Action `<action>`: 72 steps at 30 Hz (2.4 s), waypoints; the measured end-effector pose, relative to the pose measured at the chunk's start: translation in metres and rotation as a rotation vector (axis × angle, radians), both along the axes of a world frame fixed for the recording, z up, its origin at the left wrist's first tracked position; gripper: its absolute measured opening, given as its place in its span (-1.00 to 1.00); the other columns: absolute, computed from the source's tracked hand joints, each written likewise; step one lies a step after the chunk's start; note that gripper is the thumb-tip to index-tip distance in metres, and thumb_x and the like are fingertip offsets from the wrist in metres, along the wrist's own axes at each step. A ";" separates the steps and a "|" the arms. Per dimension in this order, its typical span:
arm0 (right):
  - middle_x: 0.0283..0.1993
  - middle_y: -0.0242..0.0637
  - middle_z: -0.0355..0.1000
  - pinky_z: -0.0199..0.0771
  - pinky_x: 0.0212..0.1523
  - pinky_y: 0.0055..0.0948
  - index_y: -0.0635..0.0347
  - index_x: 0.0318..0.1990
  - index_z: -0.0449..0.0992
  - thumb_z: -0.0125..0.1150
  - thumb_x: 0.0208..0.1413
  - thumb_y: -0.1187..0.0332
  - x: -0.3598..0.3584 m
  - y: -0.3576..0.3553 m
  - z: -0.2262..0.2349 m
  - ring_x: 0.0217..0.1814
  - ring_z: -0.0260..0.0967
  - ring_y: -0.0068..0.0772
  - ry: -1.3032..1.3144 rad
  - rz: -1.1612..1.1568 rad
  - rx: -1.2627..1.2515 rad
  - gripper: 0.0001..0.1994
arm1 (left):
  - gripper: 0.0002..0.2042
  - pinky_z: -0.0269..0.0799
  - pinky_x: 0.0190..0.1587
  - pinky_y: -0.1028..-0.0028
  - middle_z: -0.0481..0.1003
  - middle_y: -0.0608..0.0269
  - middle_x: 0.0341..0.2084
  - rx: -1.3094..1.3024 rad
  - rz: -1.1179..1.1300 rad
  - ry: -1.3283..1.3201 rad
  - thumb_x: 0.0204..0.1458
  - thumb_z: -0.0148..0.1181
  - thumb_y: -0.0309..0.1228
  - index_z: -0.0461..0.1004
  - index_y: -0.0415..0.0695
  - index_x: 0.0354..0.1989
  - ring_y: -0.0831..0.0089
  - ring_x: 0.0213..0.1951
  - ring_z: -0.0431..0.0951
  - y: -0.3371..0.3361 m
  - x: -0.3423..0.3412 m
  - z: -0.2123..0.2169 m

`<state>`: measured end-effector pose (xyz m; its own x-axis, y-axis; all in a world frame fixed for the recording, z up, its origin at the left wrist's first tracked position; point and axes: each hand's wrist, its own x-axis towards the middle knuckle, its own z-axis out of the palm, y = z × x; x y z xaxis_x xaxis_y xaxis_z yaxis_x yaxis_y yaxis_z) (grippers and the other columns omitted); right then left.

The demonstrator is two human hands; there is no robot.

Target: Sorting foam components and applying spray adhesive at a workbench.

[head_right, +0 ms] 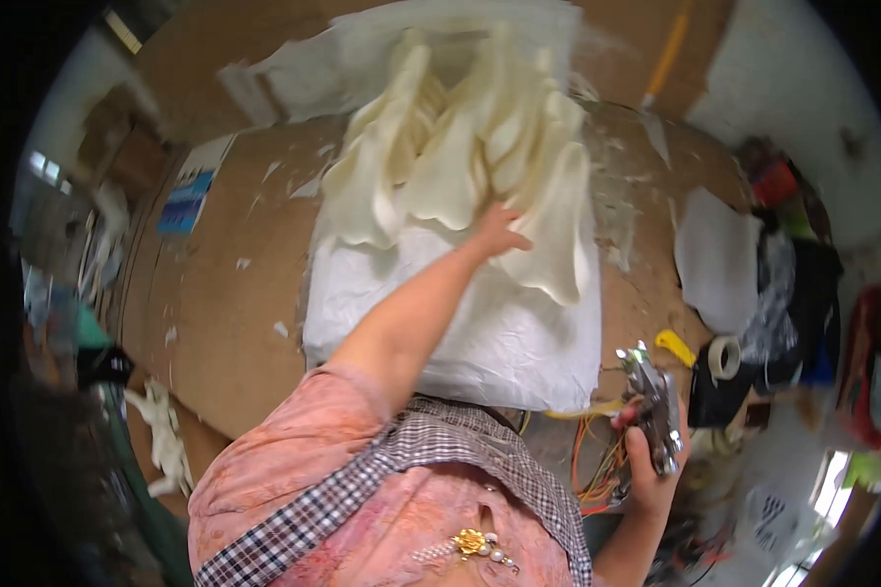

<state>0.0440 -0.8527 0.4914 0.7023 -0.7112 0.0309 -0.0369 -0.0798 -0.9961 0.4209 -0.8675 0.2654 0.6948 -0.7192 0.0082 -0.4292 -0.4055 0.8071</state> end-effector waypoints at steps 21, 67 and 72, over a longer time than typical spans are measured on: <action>-0.23 -0.28 0.41 0.33 -0.17 -0.57 0.31 0.10 0.26 0.16 -0.03 0.55 0.145 0.117 0.034 -0.25 0.34 -0.54 0.295 0.457 -0.165 -0.53 | -0.52 0.35 -0.08 0.42 0.50 0.14 -0.23 -0.504 0.675 0.495 -0.35 0.20 -0.51 0.43 -0.29 -0.10 0.35 -0.20 0.48 0.490 0.067 0.063; -0.27 -0.32 0.41 0.36 -0.16 -0.53 0.36 0.12 0.24 0.18 -0.01 0.50 0.311 0.206 -0.029 -0.26 0.35 -0.56 0.311 0.840 -0.204 -0.51 | -0.10 -0.02 0.24 0.31 -0.01 0.13 0.25 -0.713 1.701 -0.200 -0.27 0.39 -0.23 -0.01 -0.12 0.27 0.24 0.24 0.05 0.858 0.093 0.138; -0.24 -0.33 0.41 0.35 -0.13 -0.55 0.28 0.15 0.21 0.16 -0.03 0.59 0.287 0.196 0.007 -0.21 0.34 -0.56 0.234 0.634 -0.140 -0.47 | -0.26 0.08 0.14 0.13 0.17 0.10 0.14 -0.646 1.483 0.330 -0.11 0.24 -0.31 -0.01 -0.05 0.26 0.23 0.16 0.19 0.762 0.139 0.032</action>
